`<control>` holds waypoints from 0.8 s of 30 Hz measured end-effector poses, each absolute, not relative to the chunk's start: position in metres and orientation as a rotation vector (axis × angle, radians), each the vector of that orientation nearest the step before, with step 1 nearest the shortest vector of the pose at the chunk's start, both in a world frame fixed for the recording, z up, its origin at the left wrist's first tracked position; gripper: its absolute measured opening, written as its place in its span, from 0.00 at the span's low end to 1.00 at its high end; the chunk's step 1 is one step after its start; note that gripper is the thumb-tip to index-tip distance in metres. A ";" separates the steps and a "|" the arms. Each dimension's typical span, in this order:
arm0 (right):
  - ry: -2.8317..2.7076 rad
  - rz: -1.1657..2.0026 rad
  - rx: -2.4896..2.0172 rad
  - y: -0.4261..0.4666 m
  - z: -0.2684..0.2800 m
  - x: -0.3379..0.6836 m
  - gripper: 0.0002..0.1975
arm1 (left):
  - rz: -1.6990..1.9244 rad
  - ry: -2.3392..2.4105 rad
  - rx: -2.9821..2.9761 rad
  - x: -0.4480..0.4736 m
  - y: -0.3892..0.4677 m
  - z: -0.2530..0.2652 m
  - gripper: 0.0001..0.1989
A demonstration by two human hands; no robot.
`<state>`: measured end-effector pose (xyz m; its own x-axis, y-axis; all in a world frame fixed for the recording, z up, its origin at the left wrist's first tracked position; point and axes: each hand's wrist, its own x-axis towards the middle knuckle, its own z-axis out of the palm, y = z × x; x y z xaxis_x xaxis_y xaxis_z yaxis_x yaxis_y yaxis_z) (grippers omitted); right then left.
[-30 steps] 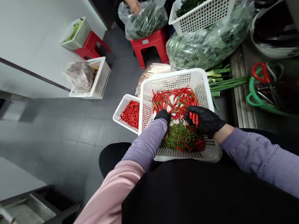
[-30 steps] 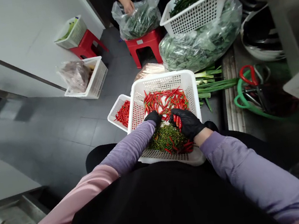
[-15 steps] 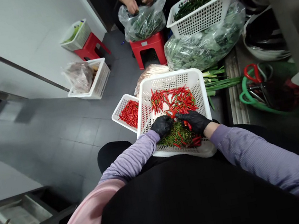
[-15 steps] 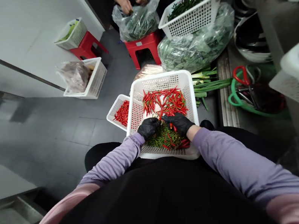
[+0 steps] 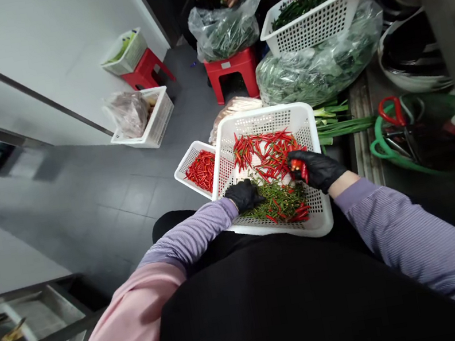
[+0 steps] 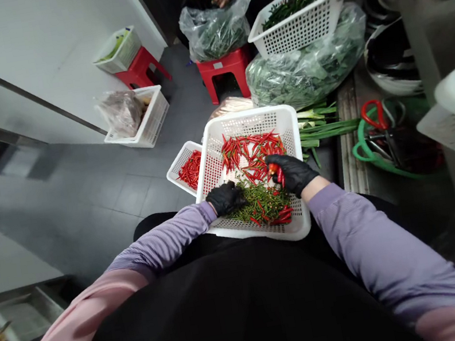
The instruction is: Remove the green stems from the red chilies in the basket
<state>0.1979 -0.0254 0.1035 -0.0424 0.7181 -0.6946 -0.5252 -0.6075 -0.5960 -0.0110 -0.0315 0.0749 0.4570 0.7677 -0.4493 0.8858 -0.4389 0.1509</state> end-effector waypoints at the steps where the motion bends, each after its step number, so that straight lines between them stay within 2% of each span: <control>1: -0.185 1.729 -1.329 -0.020 0.104 0.202 0.09 | -0.470 1.411 2.390 -0.010 -0.021 0.071 0.21; 6: -0.209 1.808 -1.298 -0.015 0.094 0.201 0.09 | -0.560 1.388 2.531 0.015 0.022 0.041 0.21; 9: -0.412 1.725 -1.381 -0.020 0.085 0.199 0.10 | -0.635 1.315 2.443 0.021 0.029 0.036 0.17; 12: -0.784 1.534 -1.475 -0.023 0.080 0.200 0.10 | -0.478 1.215 2.345 0.012 0.023 0.052 0.14; 14: -1.017 1.514 -1.488 -0.025 0.080 0.200 0.13 | -0.291 1.151 2.188 0.001 0.012 0.070 0.15; 19: -1.297 1.838 -1.386 -0.036 0.086 0.187 0.16 | 0.016 1.032 1.901 -0.016 -0.025 0.094 0.12; 24: -1.120 2.120 -1.319 -0.043 0.094 0.189 0.17 | 0.159 1.131 1.861 -0.010 -0.040 0.089 0.11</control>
